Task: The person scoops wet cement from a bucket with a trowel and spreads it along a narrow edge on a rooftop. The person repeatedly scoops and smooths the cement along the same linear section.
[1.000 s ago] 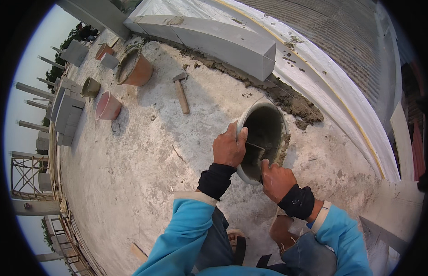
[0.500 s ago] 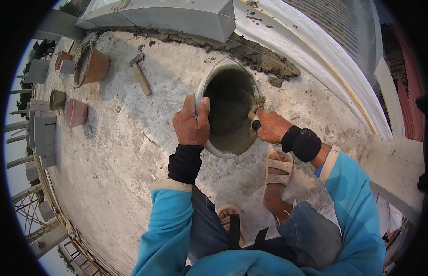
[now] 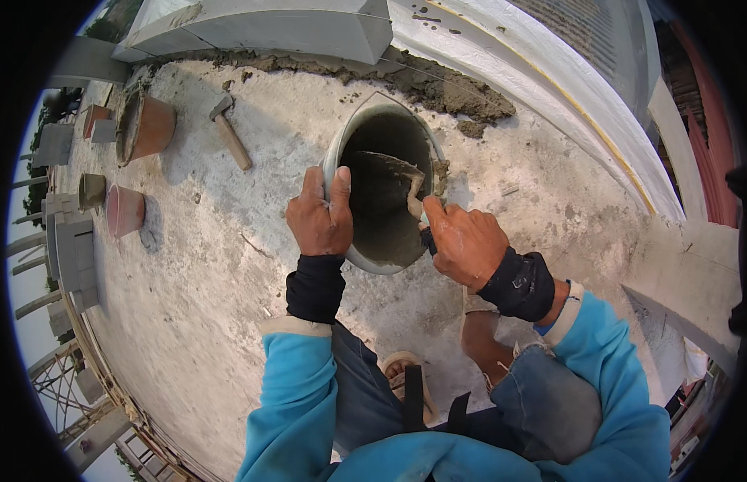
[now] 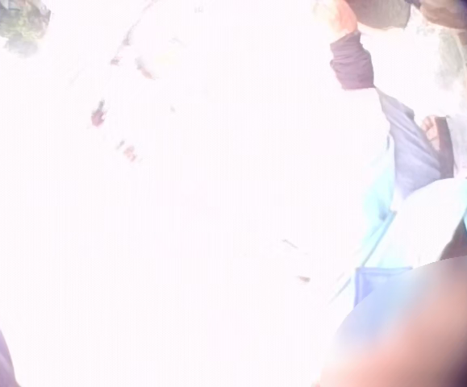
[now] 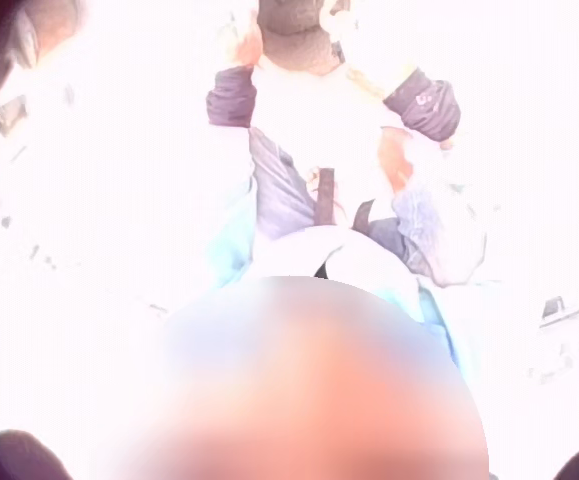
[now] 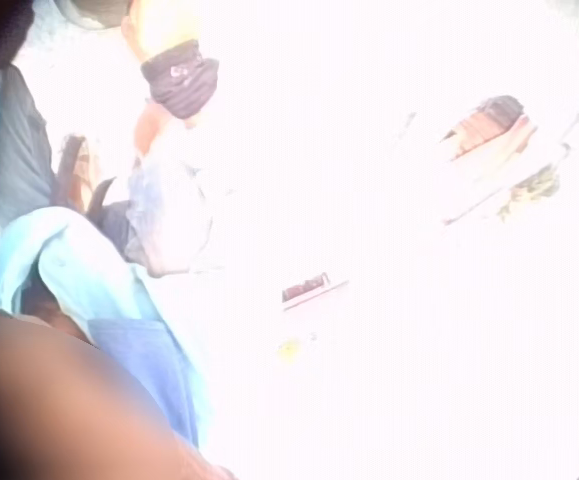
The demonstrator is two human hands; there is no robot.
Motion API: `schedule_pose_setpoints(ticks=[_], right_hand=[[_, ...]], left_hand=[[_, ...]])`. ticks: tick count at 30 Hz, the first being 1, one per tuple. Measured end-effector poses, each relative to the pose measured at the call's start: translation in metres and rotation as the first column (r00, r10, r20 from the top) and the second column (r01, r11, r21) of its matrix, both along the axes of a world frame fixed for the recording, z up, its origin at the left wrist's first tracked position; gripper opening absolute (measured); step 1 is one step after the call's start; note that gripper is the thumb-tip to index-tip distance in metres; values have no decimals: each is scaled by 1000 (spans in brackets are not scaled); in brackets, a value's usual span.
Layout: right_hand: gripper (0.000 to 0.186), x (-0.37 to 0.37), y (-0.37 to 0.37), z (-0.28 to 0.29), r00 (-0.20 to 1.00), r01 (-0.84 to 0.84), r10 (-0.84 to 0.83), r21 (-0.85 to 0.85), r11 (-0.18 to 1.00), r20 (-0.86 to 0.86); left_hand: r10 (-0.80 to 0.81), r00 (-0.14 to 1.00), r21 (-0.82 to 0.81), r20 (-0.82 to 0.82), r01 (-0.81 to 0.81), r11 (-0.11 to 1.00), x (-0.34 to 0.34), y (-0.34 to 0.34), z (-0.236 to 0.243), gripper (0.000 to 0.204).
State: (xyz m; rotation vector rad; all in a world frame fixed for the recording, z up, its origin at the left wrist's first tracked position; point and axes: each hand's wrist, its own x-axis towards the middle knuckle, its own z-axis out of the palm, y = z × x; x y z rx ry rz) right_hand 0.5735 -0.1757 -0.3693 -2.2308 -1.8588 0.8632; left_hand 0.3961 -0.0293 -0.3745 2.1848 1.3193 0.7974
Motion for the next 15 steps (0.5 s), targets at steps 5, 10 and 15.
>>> schedule_pose_setpoints(ticks=[5,10,15], right_hand=[[41,38,8,-23,897,-111,30,-159,981,-442],[36,57,0,-10,990,42,-78,-280,959,-120],[38,13,10,-30,990,-26,2,-169,985,-139]], left_hand=[[-75,996,24,-40,76,997,14,-11,3,35],[-56,998,2,-26,56,998,15,-14,1,41],[-90,996,80,-13,91,993,15,-18,0,38]])
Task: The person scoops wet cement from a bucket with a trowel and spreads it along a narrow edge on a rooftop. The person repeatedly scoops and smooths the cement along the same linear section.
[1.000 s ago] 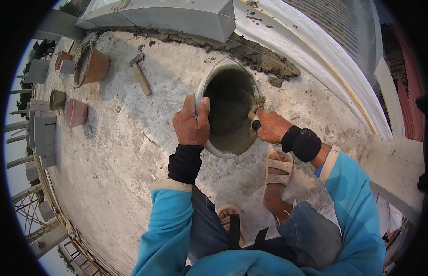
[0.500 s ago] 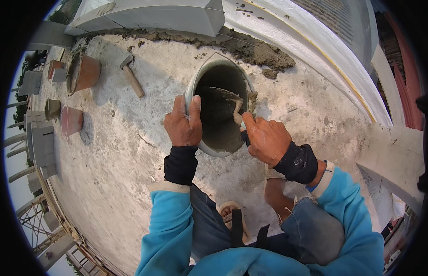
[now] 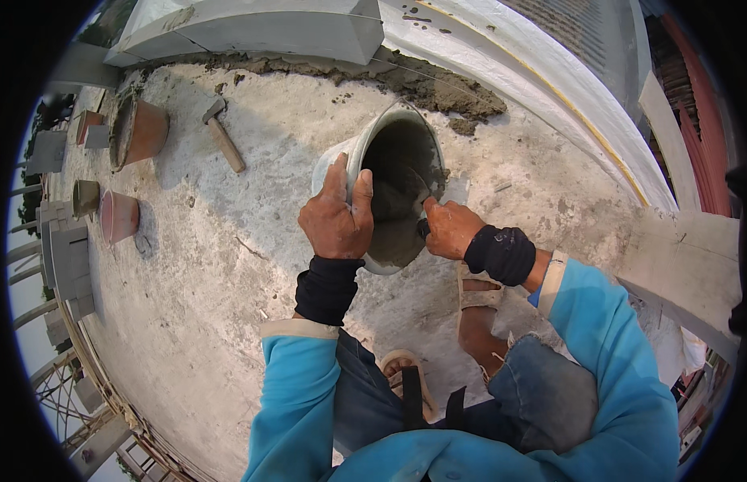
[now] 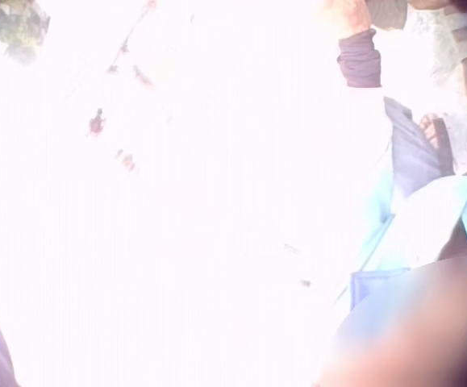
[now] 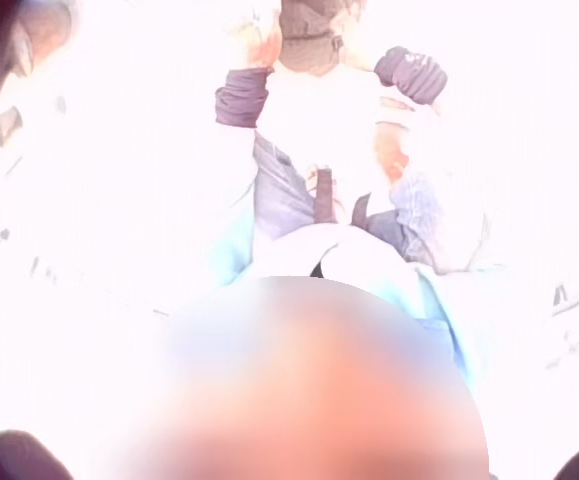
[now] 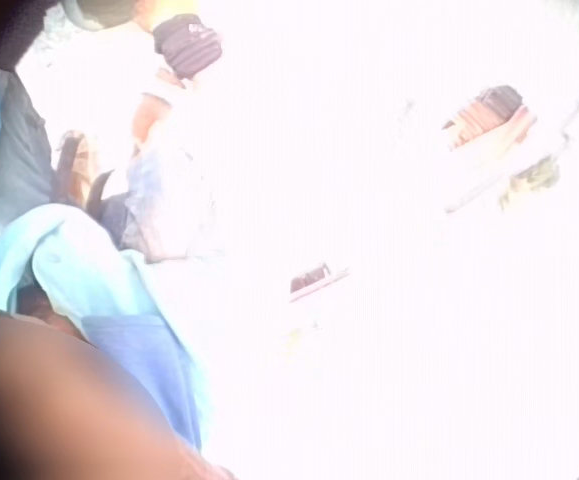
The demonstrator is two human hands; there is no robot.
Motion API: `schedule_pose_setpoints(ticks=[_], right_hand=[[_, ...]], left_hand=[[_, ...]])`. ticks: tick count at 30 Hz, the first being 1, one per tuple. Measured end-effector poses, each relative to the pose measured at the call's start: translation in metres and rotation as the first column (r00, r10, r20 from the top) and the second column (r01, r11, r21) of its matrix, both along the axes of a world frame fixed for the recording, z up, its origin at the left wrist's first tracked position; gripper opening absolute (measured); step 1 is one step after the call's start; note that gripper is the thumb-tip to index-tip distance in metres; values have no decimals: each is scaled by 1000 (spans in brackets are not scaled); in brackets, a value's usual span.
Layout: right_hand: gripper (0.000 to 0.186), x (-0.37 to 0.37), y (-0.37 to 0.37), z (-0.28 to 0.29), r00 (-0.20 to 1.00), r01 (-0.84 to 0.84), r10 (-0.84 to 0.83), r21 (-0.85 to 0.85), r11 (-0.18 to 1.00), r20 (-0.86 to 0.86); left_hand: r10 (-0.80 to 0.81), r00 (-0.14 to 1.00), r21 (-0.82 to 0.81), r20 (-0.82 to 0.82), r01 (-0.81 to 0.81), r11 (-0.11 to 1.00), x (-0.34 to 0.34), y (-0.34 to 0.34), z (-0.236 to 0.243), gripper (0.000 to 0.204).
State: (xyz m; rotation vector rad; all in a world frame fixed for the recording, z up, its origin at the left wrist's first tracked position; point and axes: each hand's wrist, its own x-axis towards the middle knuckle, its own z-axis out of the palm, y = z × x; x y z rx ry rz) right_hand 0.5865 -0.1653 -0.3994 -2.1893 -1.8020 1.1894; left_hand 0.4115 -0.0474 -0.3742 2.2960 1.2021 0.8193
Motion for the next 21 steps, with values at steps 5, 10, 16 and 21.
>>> schedule_pose_setpoints(ticks=[5,10,16,21], right_hand=[[40,-9,-5,-34,904,-30,-80,-249,968,-421],[41,3,-45,-26,152,147,-452,-432,890,-879],[34,26,-91,-32,-401,52,-551,-619,784,-732],[41,70,-137,-23,-414,277,-569,-694,665,-710]], left_hand=[[-31,991,-36,126,36,999,5,0,-2,37],[-28,995,-94,91,37,995,8,10,-5,33],[202,937,-313,286,-108,944,0,38,-8,44],[264,915,-373,305,-141,917,-12,47,-15,43]])
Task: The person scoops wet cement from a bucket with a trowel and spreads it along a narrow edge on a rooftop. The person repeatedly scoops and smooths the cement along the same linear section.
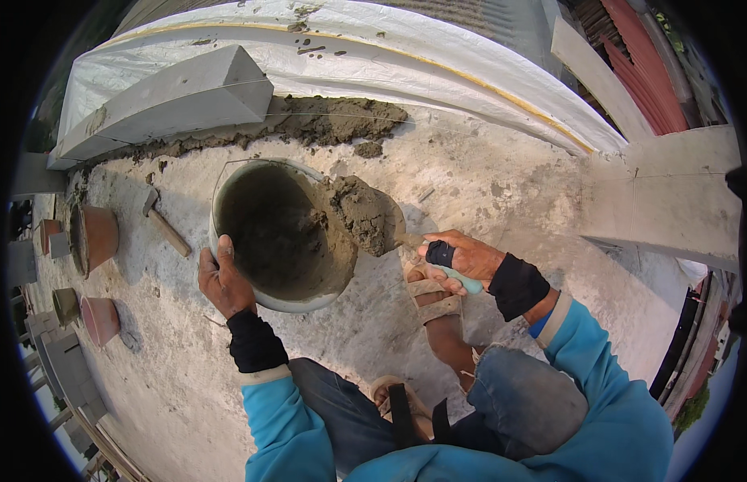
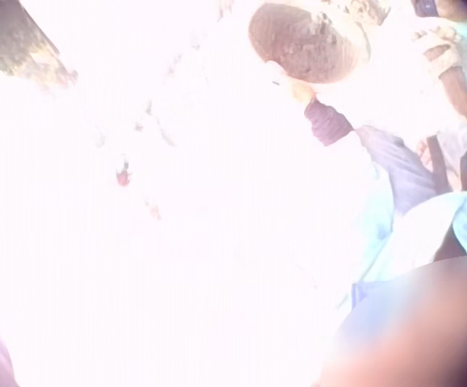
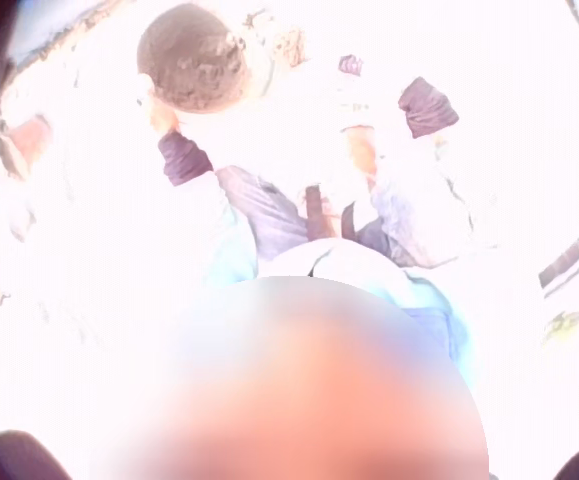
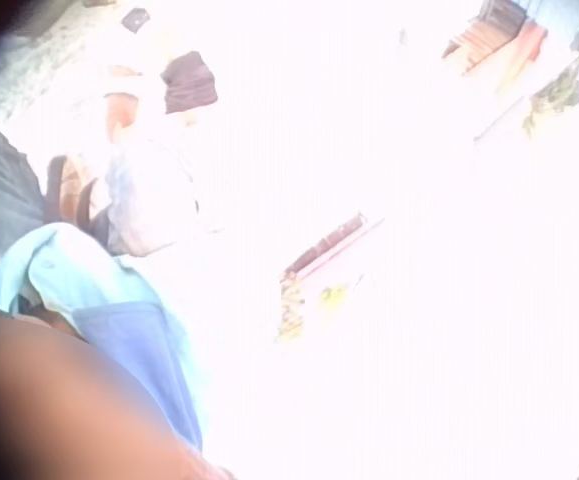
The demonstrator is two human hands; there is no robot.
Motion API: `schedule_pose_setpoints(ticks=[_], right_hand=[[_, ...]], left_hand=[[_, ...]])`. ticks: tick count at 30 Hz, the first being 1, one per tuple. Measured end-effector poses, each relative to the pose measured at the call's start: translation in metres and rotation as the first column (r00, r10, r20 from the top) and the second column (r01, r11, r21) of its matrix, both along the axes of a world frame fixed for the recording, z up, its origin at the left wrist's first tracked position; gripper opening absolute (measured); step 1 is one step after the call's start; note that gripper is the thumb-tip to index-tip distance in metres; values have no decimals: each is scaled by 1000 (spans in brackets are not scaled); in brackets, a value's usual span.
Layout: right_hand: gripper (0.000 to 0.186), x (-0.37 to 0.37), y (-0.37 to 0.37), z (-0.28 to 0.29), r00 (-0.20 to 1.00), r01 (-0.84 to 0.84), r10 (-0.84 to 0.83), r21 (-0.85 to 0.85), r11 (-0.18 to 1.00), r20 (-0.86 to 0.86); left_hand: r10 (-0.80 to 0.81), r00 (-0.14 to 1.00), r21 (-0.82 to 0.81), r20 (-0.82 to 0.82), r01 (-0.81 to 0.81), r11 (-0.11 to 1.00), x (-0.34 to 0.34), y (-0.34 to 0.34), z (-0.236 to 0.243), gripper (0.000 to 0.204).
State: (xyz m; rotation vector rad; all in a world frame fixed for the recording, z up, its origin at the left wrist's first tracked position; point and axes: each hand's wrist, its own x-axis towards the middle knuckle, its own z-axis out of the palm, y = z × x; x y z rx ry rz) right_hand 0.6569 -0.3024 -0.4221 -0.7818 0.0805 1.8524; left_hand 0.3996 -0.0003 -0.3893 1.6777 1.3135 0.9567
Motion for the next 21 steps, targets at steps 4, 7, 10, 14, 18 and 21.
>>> schedule_pose_setpoints(ticks=[4,7,10,14,18,21], right_hand=[[39,32,-22,23,921,150,-125,-39,988,369],[37,56,-24,33,852,192,-102,-125,973,513],[37,85,-19,34,843,218,-105,-156,963,528],[43,131,-5,32,734,243,-125,-85,966,668],[40,156,31,10,-191,105,206,-189,976,960],[41,148,55,-19,-716,55,331,-423,905,615]], left_hand=[[-22,999,18,-47,23,1000,-4,1,0,45],[-17,994,44,-105,21,999,-4,2,2,46],[-14,992,63,-125,22,998,-2,1,3,47],[-28,994,35,-101,31,999,0,0,3,48],[-46,994,46,-96,50,998,3,1,3,47],[-44,997,12,-69,45,999,6,1,4,45]])
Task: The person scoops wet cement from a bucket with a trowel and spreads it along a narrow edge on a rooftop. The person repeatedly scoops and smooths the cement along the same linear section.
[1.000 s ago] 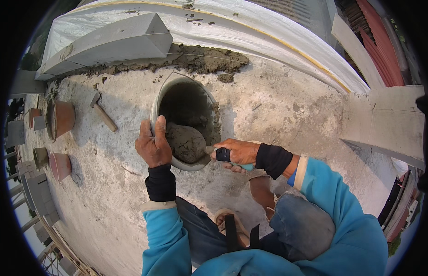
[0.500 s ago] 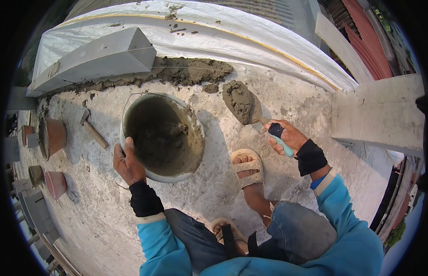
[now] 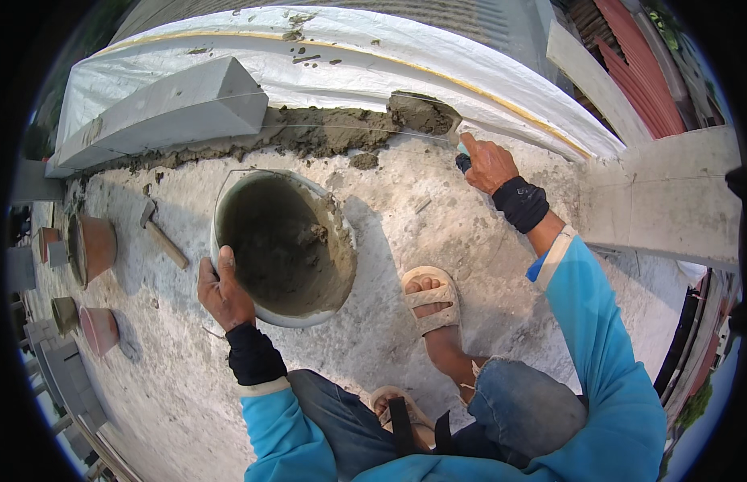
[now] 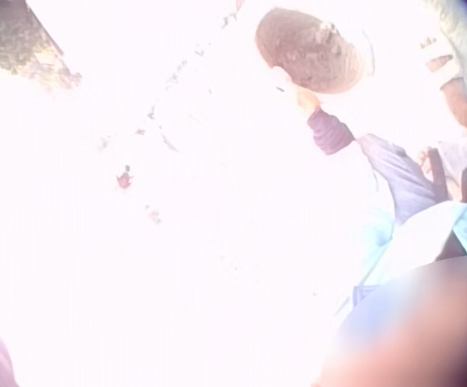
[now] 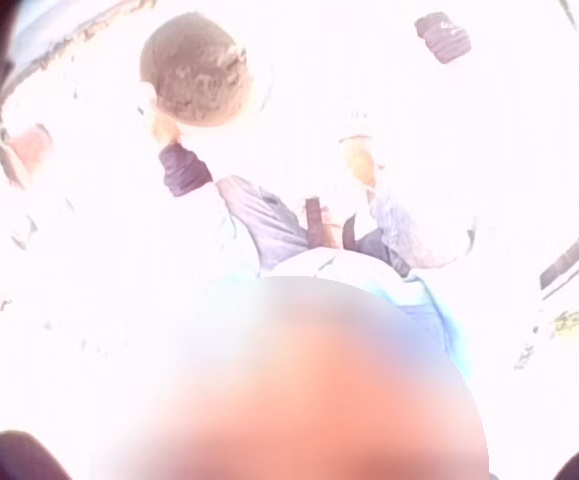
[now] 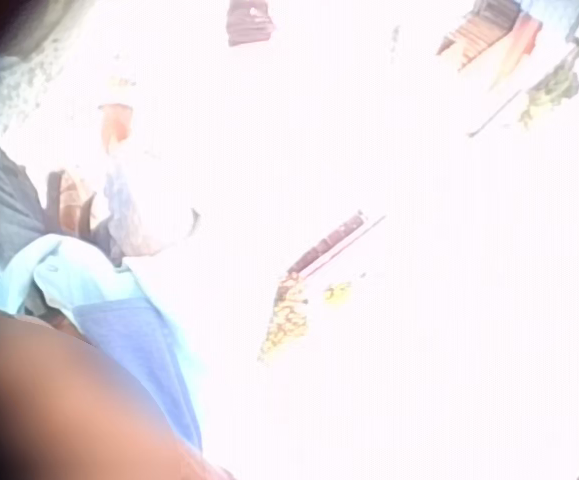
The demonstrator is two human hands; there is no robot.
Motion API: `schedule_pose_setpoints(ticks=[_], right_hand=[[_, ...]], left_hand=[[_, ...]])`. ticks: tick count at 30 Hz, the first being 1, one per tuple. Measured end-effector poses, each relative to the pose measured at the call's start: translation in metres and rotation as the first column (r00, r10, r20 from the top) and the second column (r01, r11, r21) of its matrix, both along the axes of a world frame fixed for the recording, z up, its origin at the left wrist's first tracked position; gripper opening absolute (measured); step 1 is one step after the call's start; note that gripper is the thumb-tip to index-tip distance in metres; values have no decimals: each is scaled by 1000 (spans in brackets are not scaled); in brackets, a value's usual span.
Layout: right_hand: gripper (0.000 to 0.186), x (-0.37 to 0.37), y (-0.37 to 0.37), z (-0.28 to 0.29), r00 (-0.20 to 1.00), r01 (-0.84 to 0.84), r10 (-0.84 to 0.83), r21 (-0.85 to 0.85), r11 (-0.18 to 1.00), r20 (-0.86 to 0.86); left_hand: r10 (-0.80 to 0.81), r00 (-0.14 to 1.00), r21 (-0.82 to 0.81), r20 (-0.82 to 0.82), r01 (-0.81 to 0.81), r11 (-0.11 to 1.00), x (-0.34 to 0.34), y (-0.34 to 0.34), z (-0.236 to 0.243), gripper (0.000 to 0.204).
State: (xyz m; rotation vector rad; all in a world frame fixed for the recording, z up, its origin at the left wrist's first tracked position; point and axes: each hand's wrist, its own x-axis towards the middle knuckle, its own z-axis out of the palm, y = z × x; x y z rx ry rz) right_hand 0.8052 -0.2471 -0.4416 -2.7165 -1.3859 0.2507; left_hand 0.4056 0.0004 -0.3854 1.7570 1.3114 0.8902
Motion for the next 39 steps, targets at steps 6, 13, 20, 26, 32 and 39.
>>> schedule_pose_setpoints(ticks=[6,13,20,26,32,39], right_hand=[[28,-27,11,-17,997,14,-12,-27,1000,75],[27,-47,43,-3,994,-112,112,91,990,3],[21,-30,21,15,981,129,-137,68,989,133],[17,-87,113,-6,994,5,-12,58,998,110],[33,-112,144,8,994,-106,111,242,964,-4],[44,-124,81,-38,84,328,149,168,930,-985]], left_hand=[[-39,997,39,66,36,999,3,-4,3,41],[-17,998,42,-58,20,999,16,-2,9,41],[-23,1000,30,-12,23,999,15,-5,8,46],[-16,997,75,-76,22,997,18,-4,6,49],[-6,998,43,-55,8,999,21,-5,8,50],[-5,997,77,-72,11,997,5,2,5,49]])
